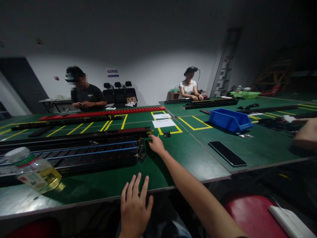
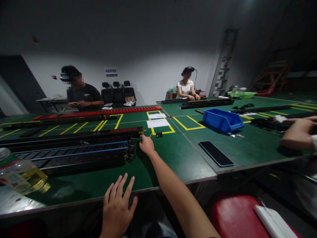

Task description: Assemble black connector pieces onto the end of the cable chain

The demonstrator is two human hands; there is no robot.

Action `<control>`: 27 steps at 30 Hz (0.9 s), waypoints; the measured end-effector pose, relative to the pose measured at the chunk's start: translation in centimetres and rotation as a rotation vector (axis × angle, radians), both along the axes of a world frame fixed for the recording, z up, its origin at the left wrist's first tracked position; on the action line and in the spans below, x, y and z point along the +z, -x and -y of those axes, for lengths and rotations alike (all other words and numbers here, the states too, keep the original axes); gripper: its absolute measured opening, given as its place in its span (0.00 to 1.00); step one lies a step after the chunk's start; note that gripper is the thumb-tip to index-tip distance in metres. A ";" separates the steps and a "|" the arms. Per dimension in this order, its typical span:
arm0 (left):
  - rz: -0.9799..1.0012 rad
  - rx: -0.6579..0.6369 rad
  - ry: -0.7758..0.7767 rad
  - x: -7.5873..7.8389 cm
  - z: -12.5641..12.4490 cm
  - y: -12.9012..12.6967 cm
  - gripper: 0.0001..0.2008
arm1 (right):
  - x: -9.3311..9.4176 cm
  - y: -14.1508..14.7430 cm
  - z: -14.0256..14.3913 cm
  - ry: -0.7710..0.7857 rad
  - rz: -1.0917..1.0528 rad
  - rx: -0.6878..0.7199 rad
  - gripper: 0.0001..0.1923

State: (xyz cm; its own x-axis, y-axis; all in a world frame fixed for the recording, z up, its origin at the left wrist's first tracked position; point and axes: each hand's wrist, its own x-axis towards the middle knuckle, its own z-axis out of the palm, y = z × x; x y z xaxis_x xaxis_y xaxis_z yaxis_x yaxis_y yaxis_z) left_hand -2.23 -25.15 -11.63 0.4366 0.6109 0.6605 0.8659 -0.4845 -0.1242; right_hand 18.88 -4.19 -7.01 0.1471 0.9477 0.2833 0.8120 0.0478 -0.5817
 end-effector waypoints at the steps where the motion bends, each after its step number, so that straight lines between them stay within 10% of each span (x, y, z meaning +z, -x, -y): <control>1: 0.000 -0.001 0.009 0.0 0.1 0.1 0.31 | 0.0 0.0 0.0 0.000 -0.001 0.004 0.25; 21: 0.143 -0.109 -0.046 -3.7 -1.7 1.0 0.37 | -0.1 0.0 -0.2 0.007 0.073 0.028 0.23; 27: 0.176 -0.142 -0.073 -4.0 -1.9 1.0 0.35 | 1.2 -2.8 0.2 -0.097 0.071 -0.374 0.22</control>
